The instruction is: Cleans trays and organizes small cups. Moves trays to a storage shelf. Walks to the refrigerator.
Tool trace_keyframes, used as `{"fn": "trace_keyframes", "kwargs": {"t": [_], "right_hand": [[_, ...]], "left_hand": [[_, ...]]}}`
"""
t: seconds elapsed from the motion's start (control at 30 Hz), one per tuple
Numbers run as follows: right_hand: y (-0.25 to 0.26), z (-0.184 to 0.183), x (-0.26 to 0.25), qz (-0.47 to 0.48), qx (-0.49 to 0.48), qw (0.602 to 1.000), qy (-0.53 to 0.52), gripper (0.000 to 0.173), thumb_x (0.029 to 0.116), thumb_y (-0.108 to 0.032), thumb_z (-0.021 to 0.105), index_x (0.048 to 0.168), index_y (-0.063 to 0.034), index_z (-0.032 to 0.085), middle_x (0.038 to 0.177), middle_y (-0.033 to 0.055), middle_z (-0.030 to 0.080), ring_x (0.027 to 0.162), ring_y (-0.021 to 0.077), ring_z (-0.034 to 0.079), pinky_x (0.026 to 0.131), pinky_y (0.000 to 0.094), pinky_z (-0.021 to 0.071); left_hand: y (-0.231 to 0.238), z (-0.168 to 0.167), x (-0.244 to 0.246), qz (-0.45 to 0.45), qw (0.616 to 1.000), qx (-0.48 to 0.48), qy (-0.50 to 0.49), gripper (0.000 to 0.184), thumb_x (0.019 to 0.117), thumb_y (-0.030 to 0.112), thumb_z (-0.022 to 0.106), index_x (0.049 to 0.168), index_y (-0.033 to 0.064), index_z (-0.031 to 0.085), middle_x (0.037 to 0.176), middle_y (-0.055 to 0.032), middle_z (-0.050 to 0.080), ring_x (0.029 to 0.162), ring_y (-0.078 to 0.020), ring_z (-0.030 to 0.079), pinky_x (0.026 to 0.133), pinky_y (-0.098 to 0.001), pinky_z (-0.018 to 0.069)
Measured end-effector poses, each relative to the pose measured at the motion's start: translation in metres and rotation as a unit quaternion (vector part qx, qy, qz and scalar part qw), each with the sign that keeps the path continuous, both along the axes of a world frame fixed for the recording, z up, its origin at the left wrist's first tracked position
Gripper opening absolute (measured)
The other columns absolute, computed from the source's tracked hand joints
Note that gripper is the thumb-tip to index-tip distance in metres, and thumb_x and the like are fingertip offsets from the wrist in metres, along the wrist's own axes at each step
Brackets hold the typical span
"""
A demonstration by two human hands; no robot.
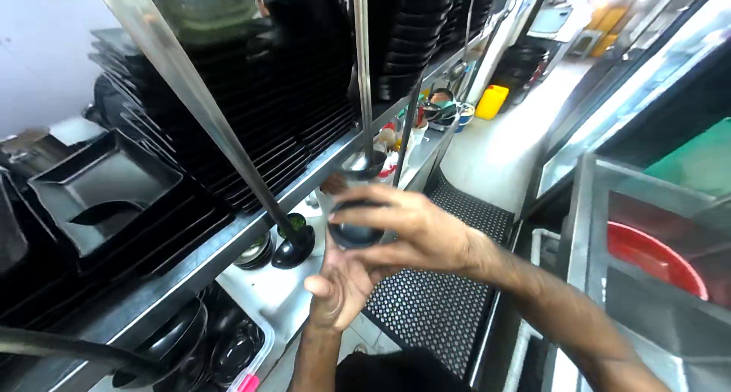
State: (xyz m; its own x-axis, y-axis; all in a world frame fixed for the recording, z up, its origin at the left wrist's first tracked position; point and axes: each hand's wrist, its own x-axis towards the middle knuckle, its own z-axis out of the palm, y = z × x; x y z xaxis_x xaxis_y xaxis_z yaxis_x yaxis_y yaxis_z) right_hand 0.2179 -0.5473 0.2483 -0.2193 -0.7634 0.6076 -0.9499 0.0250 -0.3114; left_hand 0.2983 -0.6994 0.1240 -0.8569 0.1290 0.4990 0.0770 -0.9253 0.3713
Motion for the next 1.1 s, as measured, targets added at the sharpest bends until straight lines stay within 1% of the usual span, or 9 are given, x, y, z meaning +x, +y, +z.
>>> {"fn": "trace_keyframes", "kwargs": {"t": [0.07,0.17,0.3,0.4,0.67,0.77,0.97,1.03,1.1], "right_hand": [[-0.001,0.039,-0.015,-0.052,-0.039,0.998,0.017,0.041,0.0924,-0.030,0.078,0.126,-0.0081,0.073,0.127,0.0097,0.069,0.117,0.0160,0.066,0.097,0.0323,0.0591],[-0.012,0.098,-0.044,-0.124,-0.027,0.989,0.070,0.044,0.0961,-0.036,0.073,0.132,-0.0110,0.070,0.124,0.0068,0.071,0.114,0.0130,0.067,0.098,0.0319,0.0562],[-0.042,0.159,-0.084,-0.191,0.089,0.960,0.182,0.040,0.0923,-0.033,0.072,0.129,-0.0170,0.071,0.124,0.0102,0.068,0.114,0.0236,0.065,0.097,0.0421,0.0542],[-0.062,0.188,-0.100,-0.224,0.166,0.941,0.193,0.035,0.0947,-0.026,0.069,0.128,-0.0141,0.070,0.121,0.0120,0.068,0.118,0.0272,0.063,0.102,0.0441,0.0489],[-0.107,0.173,-0.132,-0.310,0.087,0.943,0.081,0.028,0.1016,-0.027,0.059,0.122,-0.0113,0.071,0.115,0.0106,0.071,0.111,0.0249,0.067,0.095,0.0440,0.0528],[-0.119,0.177,-0.154,-0.320,0.149,0.933,0.074,0.033,0.1025,-0.027,0.058,0.129,-0.0080,0.066,0.129,0.0155,0.066,0.124,0.0308,0.062,0.105,0.0485,0.0495],[-0.141,0.191,-0.157,-0.310,0.303,0.900,0.045,0.036,0.1072,-0.022,0.048,0.138,-0.0060,0.059,0.134,0.0194,0.063,0.128,0.0359,0.059,0.103,0.0582,0.0469],[-0.142,0.189,-0.163,-0.289,0.299,0.908,0.047,0.043,0.1083,-0.022,0.047,0.149,-0.0086,0.051,0.140,0.0192,0.060,0.131,0.0361,0.057,0.105,0.0582,0.0448],[-0.143,0.181,-0.174,-0.277,0.272,0.920,0.060,0.057,0.1085,-0.025,0.048,0.163,-0.0188,0.032,0.157,0.0181,0.047,0.143,0.0358,0.047,0.114,0.0552,0.0391]], "left_hand": [[0.004,0.000,-0.004,-0.022,1.000,-0.011,0.004,0.104,0.0823,0.054,0.079,0.162,0.0286,0.017,0.151,-0.0235,0.047,0.126,-0.0473,0.058,0.098,-0.0589,0.0539],[0.018,-0.015,-0.001,-0.044,0.997,-0.047,-0.030,0.096,0.0861,0.051,0.077,0.161,0.0237,0.024,0.148,-0.0235,0.050,0.115,-0.0428,0.065,0.089,-0.0511,0.0591],[0.035,-0.035,0.009,-0.064,0.987,-0.144,-0.033,0.086,0.0900,0.029,0.079,0.158,0.0151,0.029,0.148,-0.0210,0.049,0.112,-0.0363,0.066,0.088,-0.0476,0.0596],[0.039,-0.045,0.017,-0.097,0.976,-0.194,-0.013,0.080,0.0895,0.019,0.079,0.156,0.0111,0.035,0.151,-0.0190,0.045,0.115,-0.0340,0.065,0.091,-0.0475,0.0590],[0.056,-0.052,0.024,-0.172,0.959,-0.224,0.017,0.063,0.0962,0.017,0.070,0.150,0.0054,0.041,0.148,-0.0180,0.049,0.112,-0.0284,0.066,0.091,-0.0442,0.0582],[0.064,-0.048,0.025,-0.190,0.955,-0.227,0.027,0.062,0.0965,0.019,0.071,0.149,0.0027,0.040,0.147,-0.0192,0.049,0.111,-0.0278,0.066,0.090,-0.0430,0.0582],[0.079,-0.045,0.024,-0.235,0.944,-0.226,0.048,0.061,0.0945,0.008,0.068,0.146,-0.0045,0.039,0.146,-0.0215,0.048,0.108,-0.0258,0.067,0.090,-0.0413,0.0577],[0.078,-0.048,0.023,-0.247,0.941,-0.227,0.054,0.061,0.0936,0.003,0.067,0.147,-0.0051,0.037,0.147,-0.0221,0.047,0.107,-0.0253,0.067,0.089,-0.0406,0.0578],[0.074,-0.053,0.020,-0.257,0.937,-0.231,0.054,0.064,0.0934,0.002,0.066,0.149,-0.0045,0.035,0.148,-0.0225,0.046,0.107,-0.0261,0.067,0.089,-0.0409,0.0581]]}}
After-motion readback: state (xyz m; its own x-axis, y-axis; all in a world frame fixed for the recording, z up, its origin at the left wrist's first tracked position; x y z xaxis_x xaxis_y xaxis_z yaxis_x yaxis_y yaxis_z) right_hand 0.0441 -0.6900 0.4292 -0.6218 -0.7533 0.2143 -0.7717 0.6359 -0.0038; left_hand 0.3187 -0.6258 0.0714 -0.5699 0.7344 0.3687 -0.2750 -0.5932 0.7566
